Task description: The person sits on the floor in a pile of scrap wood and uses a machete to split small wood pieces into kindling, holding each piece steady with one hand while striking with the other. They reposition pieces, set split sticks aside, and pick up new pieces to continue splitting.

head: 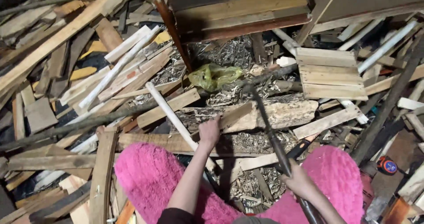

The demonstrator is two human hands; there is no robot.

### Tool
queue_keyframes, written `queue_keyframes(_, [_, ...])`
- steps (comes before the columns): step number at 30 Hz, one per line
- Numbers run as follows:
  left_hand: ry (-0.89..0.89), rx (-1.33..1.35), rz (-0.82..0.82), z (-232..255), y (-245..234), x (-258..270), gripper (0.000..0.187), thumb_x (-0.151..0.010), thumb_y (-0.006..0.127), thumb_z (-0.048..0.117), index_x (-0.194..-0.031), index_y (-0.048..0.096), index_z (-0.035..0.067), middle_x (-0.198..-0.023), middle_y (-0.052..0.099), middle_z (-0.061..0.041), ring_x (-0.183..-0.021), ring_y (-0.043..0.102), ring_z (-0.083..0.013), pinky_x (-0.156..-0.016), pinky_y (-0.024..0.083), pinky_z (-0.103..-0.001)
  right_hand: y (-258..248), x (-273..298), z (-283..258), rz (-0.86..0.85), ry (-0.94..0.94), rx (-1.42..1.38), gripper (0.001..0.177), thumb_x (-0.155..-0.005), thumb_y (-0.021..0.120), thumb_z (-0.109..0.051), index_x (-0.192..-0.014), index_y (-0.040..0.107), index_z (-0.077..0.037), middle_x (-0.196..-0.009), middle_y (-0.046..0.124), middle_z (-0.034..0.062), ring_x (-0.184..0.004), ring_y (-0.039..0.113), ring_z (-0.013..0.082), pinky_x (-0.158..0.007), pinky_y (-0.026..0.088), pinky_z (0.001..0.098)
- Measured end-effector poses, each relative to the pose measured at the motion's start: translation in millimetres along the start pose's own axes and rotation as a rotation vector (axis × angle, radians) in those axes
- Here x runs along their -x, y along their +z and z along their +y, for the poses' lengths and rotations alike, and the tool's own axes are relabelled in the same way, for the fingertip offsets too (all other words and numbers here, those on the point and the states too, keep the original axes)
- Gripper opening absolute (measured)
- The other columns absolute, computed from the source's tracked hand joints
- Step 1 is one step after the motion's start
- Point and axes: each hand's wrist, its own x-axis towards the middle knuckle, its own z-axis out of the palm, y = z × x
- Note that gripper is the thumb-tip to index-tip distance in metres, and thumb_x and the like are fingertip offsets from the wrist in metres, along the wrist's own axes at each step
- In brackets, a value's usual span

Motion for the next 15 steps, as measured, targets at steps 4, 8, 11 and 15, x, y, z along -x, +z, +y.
queue_keyframes(4, [-0.001,-0.036,0.003,5.0,-6.3,0.7,0.033,-0.094,0.051,0.013,-0.125,0.06,0.016,-0.079,0.073,-0.014,-0.063,0.071,-0.0341,-0.053,0.055,-0.048,-34.5,84.0,-61.5,0.172,-0.1,0.116,0.046,-0.097,0.057,-0.001,-0.14,0.045,-0.012,-0.08,0.068,0.016,-0.041,0.054,0.0184,-0.034,0.049,0.0263])
queue_keyframes(8, [-0.016,-0.049,0.011,5.8,-1.4,-0.8,0.027,-0.093,0.058,0.018,-0.12,0.063,0.017,-0.074,0.072,-0.009,-0.058,0.068,-0.0275,-0.051,0.055,-0.044,-61.9,134.5,-86.1,0.63,-0.393,0.232,0.033,-0.092,0.063,-0.01,-0.118,0.048,0.002,-0.071,0.062,0.016,-0.045,0.063,0.0288,-0.038,0.056,0.0371])
queue_keyframes(11, [-0.026,-0.068,0.003,8.7,0.0,-1.5,0.023,-0.096,0.06,0.023,-0.118,0.065,0.017,-0.07,0.072,-0.006,-0.053,0.065,-0.0213,-0.047,0.054,-0.038,-56.7,124.6,-77.1,0.738,-0.523,0.248,0.034,-0.09,0.063,-0.004,-0.115,0.043,0.007,-0.065,0.059,0.017,-0.041,0.061,0.0311,-0.035,0.054,0.0389])
queue_keyframes(15, [-0.022,-0.063,0.052,7.2,13.2,-5.3,0.022,-0.097,0.061,0.03,-0.114,0.067,0.016,-0.065,0.07,-0.004,-0.05,0.063,-0.0181,-0.045,0.052,-0.036,-5.0,30.5,-31.8,0.262,-0.059,0.454,0.038,-0.097,0.055,-0.003,-0.13,0.037,-0.002,-0.083,0.066,0.0124,-0.059,0.072,0.0206,-0.05,0.067,0.024])
